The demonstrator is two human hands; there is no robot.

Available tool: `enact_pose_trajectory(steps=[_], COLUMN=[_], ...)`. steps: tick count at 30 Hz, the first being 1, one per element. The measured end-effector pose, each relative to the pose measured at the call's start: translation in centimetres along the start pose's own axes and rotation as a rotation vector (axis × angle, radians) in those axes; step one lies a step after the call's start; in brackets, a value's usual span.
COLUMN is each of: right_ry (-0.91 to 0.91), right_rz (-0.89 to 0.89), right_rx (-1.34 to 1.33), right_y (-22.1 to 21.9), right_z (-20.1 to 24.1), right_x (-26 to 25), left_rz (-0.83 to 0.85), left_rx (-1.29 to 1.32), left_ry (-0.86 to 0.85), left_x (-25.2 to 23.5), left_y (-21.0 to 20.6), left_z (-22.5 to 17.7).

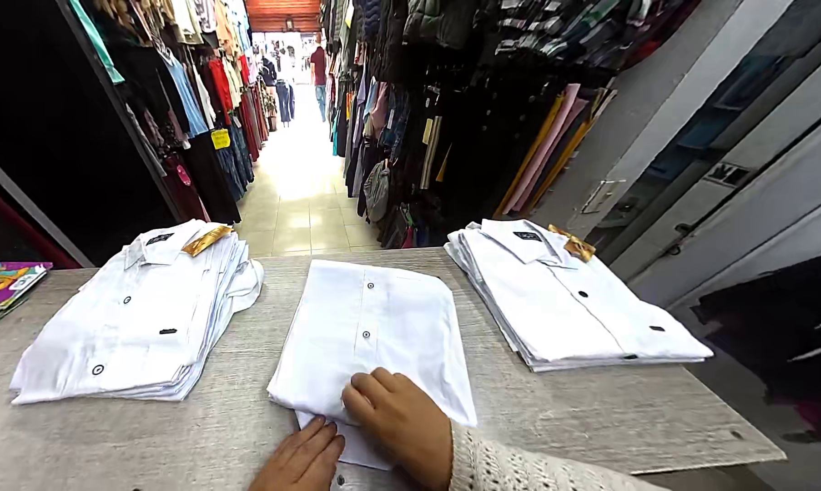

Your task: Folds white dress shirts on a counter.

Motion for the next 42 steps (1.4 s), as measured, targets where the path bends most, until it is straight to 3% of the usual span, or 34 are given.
enact_pose_trajectory(steps=[8,10,12,14,16,17,20,24,28,33,36,42], right_ry=[-0.059,-0.083,-0.131,-0.204,-0.337,-0.437,-0.736,-0.764,-0.827,-0.852,-0.958,-1.024], right_rz=[-0.167,-0.083,0.119,0.055,-0.177,-0.188,0.028,0.108,0.008,0.093,0.089,0.485], right_rx=[-0.066,-0.173,-0.431,-0.476,-0.236,-0.164,-0.220,-0.373,-0.353,-0.281,-0.339,-0.944], right_y=[0.8,0.0,1.1,3.9,6.8,7.4,5.0,0.2,-0.2,0.8,3.8,1.5], right_z=[0.1,0.1,-0.8,-4.0,-10.2,-13.8,-22.5,-26.1,-26.7,-25.8,-22.2,-11.4], right_x=[-0.3,0.5,0.8,1.0,1.7,2.2,3.6,3.4,2.9,3.5,7.0,11.4], left_rz=[0.046,0.055,0.105,0.138,0.073,0.018,-0.048,0.050,0.060,-0.010,-0.006,0.058], left_rx=[0.008,0.035,0.078,0.082,0.010,-0.037,-0.113,-0.029,-0.049,-0.095,-0.091,-0.032], left_ry=[0.037,0.059,0.106,0.160,0.189,0.206,0.304,0.389,0.450,0.431,0.407,0.530], left_x=[-0.2,-0.1,-0.2,-0.2,-0.5,-0.8,-1.4,-1.6,-2.2,-1.1,-0.4,-1.6], left_y=[-0.7,-0.8,-0.9,-0.8,0.2,0.9,2.5,2.2,2.6,2.4,2.3,3.0], left_z=[0.0,0.1,0.3,0.3,0.3,0.6,2.8,7.2,8.0,8.9,9.8,10.7])
Point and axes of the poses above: each hand's wrist, its own x-axis away from the middle knuckle, its own y-axis out of the back of the hand, z = x × y, the point moved 8 cm from there along -x, towards the middle knuckle
